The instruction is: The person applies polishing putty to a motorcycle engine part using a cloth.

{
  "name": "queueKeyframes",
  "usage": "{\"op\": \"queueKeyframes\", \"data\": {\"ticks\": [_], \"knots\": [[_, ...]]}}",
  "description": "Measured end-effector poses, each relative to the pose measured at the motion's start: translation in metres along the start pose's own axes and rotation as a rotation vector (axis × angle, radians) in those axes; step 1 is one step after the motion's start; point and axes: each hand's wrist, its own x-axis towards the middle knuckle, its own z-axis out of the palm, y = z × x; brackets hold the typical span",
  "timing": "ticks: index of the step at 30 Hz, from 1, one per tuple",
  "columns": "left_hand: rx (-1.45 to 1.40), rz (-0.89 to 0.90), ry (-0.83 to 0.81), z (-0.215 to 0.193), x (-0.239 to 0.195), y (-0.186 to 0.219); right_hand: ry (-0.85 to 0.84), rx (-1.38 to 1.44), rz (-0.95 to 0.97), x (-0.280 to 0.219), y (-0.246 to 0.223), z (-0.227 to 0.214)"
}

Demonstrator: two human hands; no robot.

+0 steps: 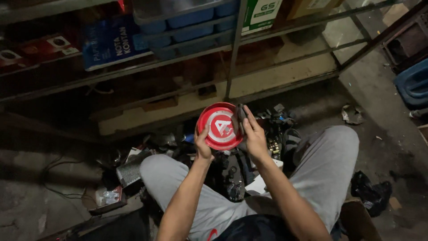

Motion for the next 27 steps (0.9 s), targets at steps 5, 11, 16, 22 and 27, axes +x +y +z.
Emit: {"op": "queueKeyframes", "data": {"ticks": [5, 11, 16, 22, 27], "knots": [[0.082, 0.038, -0.041, 0.001, -0.003, 0.012, 0.099, 0.388, 0.163, -0.028, 0.020, -0.002], [0.269, 0.091, -0.278, 0.002, -0.003, 0.036, 0.004, 0.296, 0.126, -0.013, -0.011, -0.007], [0.210, 0.056, -0.503, 0.006, -0.005, 0.039, -0.269, -0.022, 0.035, 0.025, -0.036, -0.026], [0.277, -0.077, -0.438, -0.003, -0.013, 0.019, -0.656, -0.196, 0.058, 0.037, -0.056, -0.036], [0.194, -0.138, -0.428, 0.003, -0.015, 0.025, -0.510, -0.150, 0.091, 0.009, -0.034, -0.056]]}}
